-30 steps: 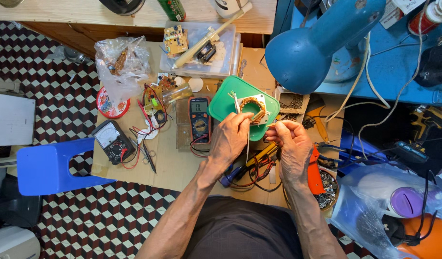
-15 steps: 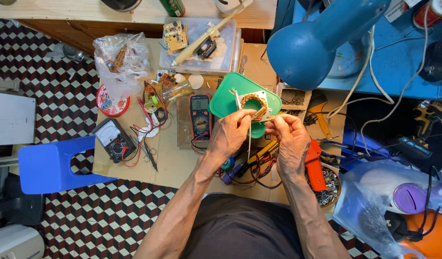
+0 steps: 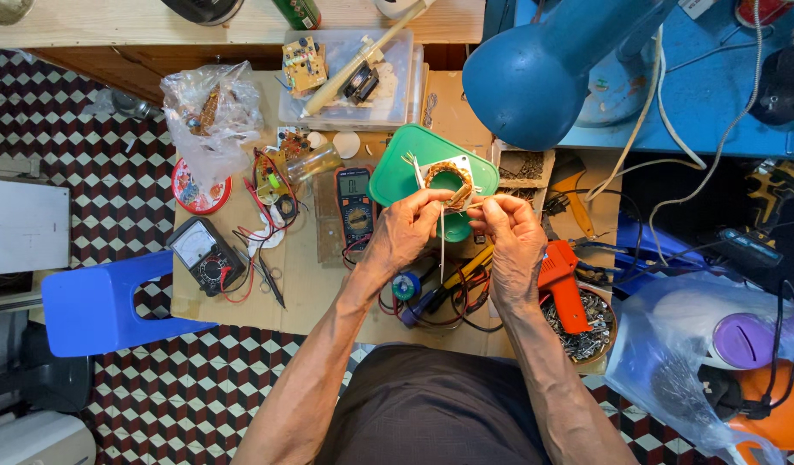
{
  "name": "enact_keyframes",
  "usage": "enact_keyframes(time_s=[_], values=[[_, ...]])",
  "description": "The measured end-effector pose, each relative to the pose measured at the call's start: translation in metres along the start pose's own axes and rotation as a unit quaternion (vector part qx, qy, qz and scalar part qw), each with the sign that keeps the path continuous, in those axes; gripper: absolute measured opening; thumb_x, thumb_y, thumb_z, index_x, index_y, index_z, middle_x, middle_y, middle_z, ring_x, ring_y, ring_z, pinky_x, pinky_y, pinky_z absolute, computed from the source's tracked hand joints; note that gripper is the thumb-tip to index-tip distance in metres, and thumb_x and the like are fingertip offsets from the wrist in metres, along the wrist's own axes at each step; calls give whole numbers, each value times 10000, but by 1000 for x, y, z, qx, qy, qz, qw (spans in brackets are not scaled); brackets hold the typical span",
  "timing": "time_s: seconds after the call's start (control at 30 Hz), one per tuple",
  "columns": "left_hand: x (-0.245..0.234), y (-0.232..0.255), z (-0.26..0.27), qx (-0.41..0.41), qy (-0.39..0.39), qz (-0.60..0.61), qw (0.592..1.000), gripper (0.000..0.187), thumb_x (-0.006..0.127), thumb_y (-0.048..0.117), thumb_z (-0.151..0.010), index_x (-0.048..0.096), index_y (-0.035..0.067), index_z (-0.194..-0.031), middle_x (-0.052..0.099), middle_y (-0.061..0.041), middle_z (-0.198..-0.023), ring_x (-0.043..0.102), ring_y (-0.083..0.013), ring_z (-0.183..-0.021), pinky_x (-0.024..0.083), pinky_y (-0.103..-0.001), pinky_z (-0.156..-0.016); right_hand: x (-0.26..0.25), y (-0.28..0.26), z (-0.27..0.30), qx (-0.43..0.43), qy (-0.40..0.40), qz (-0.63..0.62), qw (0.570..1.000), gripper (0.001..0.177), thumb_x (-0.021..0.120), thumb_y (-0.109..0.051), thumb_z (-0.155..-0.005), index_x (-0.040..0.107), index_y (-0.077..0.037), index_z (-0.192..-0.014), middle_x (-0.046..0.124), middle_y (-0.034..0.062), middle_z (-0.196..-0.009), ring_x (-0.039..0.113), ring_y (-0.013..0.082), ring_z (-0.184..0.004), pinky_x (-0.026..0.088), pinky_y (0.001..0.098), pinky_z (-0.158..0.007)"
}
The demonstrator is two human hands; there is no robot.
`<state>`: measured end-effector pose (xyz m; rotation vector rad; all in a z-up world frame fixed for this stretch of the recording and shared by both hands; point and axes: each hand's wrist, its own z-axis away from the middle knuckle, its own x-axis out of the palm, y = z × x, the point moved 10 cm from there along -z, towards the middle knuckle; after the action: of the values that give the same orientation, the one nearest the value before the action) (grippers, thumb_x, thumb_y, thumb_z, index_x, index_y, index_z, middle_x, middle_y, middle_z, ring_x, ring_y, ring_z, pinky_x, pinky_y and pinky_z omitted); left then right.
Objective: The person works on a toroidal transformer coil, stripping and twisting wires, then uses a heat gun to apply heat to the coil. They repeatedly inspect the coil and adjust the wires throughout the process.
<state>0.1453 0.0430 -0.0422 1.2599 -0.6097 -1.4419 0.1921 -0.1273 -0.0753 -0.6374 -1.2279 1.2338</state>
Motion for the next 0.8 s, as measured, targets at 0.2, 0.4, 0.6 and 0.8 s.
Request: enact_keyframes(time_s=[0.2, 0.4, 0.6, 0.8], values=[[-3, 3, 1, -10, -2, -12, 1000, 351, 525, 260, -1018, 683, 116, -1295, 663, -37, -723, 639, -103, -662, 540, -302, -627, 2, -1, 1, -4, -6, -2, 1000, 185, 623, -161, -1039, 617, 4, -1123, 735, 119, -1089, 713, 129, -948, 588, 265, -843], [-5, 6, 2, -24, -13, -41, 999, 332, 519, 271, -1022, 695, 125, -1263, 668, -54, -725, 652, -116, -666, 543, -313, -626, 4, -5, 3, -4, -7, 3, 1000, 185, 617, -159, -1038, 622, 5, -1124, 735, 133, -1095, 714, 138, -953, 597, 275, -854], [-10, 15, -1, 6, -20, -75, 997, 298, 553, 273, -1011, 720, 100, -1186, 723, -73, -789, 686, -136, -698, 542, -327, -630, 5, -6, 3, -3, -13, 2, 1000, 195, 612, -164, -1042, 621, 8, -1135, 735, 139, -1099, 713, 139, -953, 599, 275, -857], [-14, 18, -21, -14, -73, -121, 990, 292, 670, 338, -933, 779, 83, -1026, 728, -75, -709, 687, -140, -651, 526, -313, -605, 4, -3, 1, 0, -8, -5, 1000, 197, 618, -160, -1041, 617, 12, -1136, 737, 138, -1092, 709, 136, -935, 586, 263, -851]])
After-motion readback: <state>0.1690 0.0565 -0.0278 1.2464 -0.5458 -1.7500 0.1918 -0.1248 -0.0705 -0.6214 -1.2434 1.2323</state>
